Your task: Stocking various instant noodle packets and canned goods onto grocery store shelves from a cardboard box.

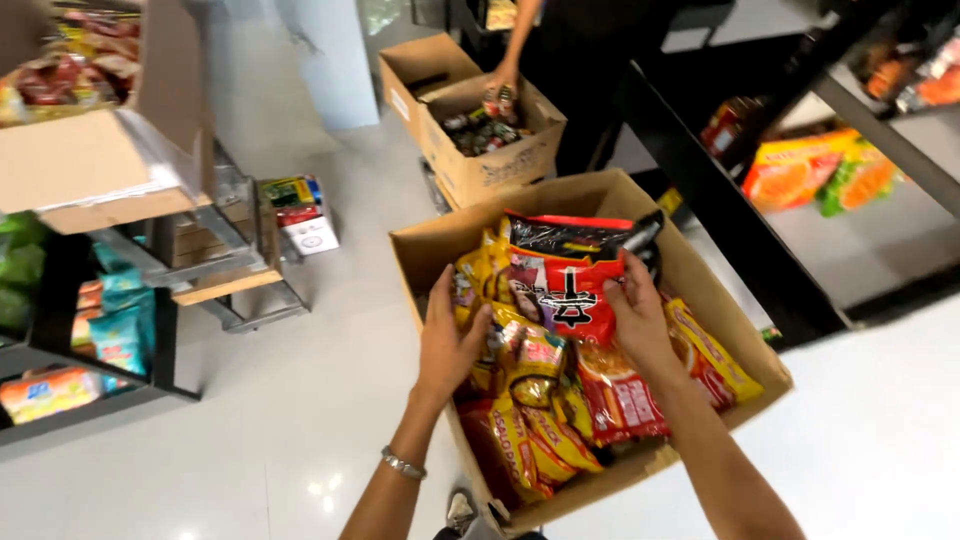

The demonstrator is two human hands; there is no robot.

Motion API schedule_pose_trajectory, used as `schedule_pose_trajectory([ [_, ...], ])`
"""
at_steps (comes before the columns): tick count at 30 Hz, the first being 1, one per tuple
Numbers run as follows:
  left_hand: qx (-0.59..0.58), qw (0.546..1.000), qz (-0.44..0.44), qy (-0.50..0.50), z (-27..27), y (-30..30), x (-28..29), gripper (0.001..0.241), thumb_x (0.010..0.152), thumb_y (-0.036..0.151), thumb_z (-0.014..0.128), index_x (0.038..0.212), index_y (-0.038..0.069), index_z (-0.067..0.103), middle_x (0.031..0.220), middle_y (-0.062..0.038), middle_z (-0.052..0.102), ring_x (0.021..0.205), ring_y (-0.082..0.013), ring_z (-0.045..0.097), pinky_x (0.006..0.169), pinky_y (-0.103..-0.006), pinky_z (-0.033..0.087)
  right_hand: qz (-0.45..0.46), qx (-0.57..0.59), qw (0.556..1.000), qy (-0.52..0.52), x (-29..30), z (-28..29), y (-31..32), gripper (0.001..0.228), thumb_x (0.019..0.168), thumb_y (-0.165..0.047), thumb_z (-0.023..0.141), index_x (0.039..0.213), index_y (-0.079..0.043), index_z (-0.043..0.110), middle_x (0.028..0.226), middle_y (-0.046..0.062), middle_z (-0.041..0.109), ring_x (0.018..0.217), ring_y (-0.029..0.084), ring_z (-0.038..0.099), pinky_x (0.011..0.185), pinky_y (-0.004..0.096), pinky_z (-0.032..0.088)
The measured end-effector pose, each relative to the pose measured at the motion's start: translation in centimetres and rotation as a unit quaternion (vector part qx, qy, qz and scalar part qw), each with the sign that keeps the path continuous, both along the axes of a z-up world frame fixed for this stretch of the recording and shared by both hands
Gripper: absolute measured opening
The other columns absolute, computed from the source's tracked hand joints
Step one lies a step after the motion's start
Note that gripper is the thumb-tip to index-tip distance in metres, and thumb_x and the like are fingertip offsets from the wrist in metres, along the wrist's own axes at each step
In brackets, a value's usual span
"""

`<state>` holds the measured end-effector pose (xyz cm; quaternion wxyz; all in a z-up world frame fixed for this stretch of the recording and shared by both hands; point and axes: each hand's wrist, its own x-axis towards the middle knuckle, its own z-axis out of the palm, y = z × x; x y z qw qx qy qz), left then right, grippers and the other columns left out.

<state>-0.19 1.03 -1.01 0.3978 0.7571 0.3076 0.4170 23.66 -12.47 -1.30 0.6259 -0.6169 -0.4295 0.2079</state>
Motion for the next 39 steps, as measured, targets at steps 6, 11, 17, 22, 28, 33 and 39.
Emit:
schedule_pose_trajectory([
  [6, -0.281, 0.931, -0.209, -0.106, 0.8, -8.5, -0.3, 0.065, 0.099, 0.019, 0.066, 0.156, 0.002, 0.040, 0.127, -0.009, 0.063, 0.106, -0.0144, 0.058, 0.087, -0.0276, 0.051, -0.053, 0.117, 0.941, 0.313, -7.1, 0.5, -8.7, 0.054, 0.099, -0.007, 0.051, 0.152, -0.001, 0.044, 0.146, 0.007, 0.058, 0.130, 0.015, 0.057, 0.111, 0.031, 0.045],
  [11, -0.306, 0.915, -0.260, -0.038, 0.8, -16.9, 1.8, 0.066, 0.089, 0.012, 0.079, 0.145, -0.001, 0.045, 0.106, -0.005, 0.074, 0.082, -0.0071, 0.065, 0.066, -0.0219, 0.056, -0.181, 0.089, 0.940, 0.274, -8.7, -2.5, -17.2, 0.056, 0.100, -0.013, 0.050, 0.155, -0.010, 0.036, 0.143, -0.001, 0.055, 0.122, 0.009, 0.054, 0.104, 0.030, 0.045],
  [17, -0.180, 0.908, -0.373, -0.065, 0.3, -28.2, 8.0, 0.086, 0.079, 0.005, 0.084, 0.148, -0.002, 0.033, 0.113, -0.008, 0.073, 0.096, -0.0110, 0.071, 0.080, -0.0251, 0.058, -0.259, -0.013, 0.953, 0.157, -7.3, -3.9, -32.2, 0.044, 0.103, -0.014, 0.053, 0.144, -0.003, 0.043, 0.128, 0.008, 0.065, 0.114, 0.011, 0.059, 0.099, 0.030, 0.051],
  [22, -0.352, 0.819, -0.453, -0.011, -1.4, -38.3, 13.9, 0.061, 0.089, 0.010, 0.073, 0.140, 0.001, 0.041, 0.111, -0.006, 0.073, 0.098, -0.0093, 0.074, 0.080, -0.0253, 0.061, -0.379, -0.020, 0.909, 0.172, -6.7, -5.9, -44.6, 0.040, 0.103, -0.014, 0.050, 0.141, -0.002, 0.043, 0.121, 0.009, 0.067, 0.105, 0.014, 0.062, 0.092, 0.033, 0.055],
  [28, -0.292, 0.829, -0.476, -0.017, -2.2, -48.2, 19.8, 0.041, 0.092, 0.012, 0.071, 0.128, -0.001, 0.056, 0.103, -0.007, 0.076, 0.089, -0.0091, 0.070, 0.076, -0.0237, 0.058, -0.436, -0.010, 0.894, 0.104, -3.5, -1.7, -52.9, 0.043, 0.104, -0.019, 0.053, 0.142, 0.000, 0.044, 0.124, 0.010, 0.066, 0.110, 0.012, 0.063, 0.094, 0.031, 0.055],
  [33, -0.315, 0.809, -0.496, 0.030, -1.5, -52.3, 24.8, 0.043, 0.091, 0.014, 0.071, 0.129, 0.001, 0.055, 0.098, -0.007, 0.077, 0.080, -0.0092, 0.069, 0.068, -0.0247, 0.056, -0.460, 0.023, 0.875, 0.146, 0.3, -1.5, -56.1, 0.051, 0.098, -0.020, 0.060, 0.143, -0.003, 0.041, 0.124, 0.009, 0.068, 0.108, 0.013, 0.066, 0.089, 0.032, 0.059],
  [39, -0.346, 0.765, -0.542, -0.032, -5.0, -55.7, 34.5, 0.040, 0.096, 0.016, 0.070, 0.128, -0.002, 0.054, 0.107, -0.007, 0.073, 0.092, -0.0078, 0.067, 0.077, -0.0234, 0.056, -0.518, 0.000, 0.848, 0.112, 8.7, -3.1, -59.8, 0.049, 0.099, -0.014, 0.065, 0.142, -0.001, 0.045, 0.121, 0.013, 0.071, 0.107, 0.015, 0.067, 0.090, 0.033, 0.058],
])
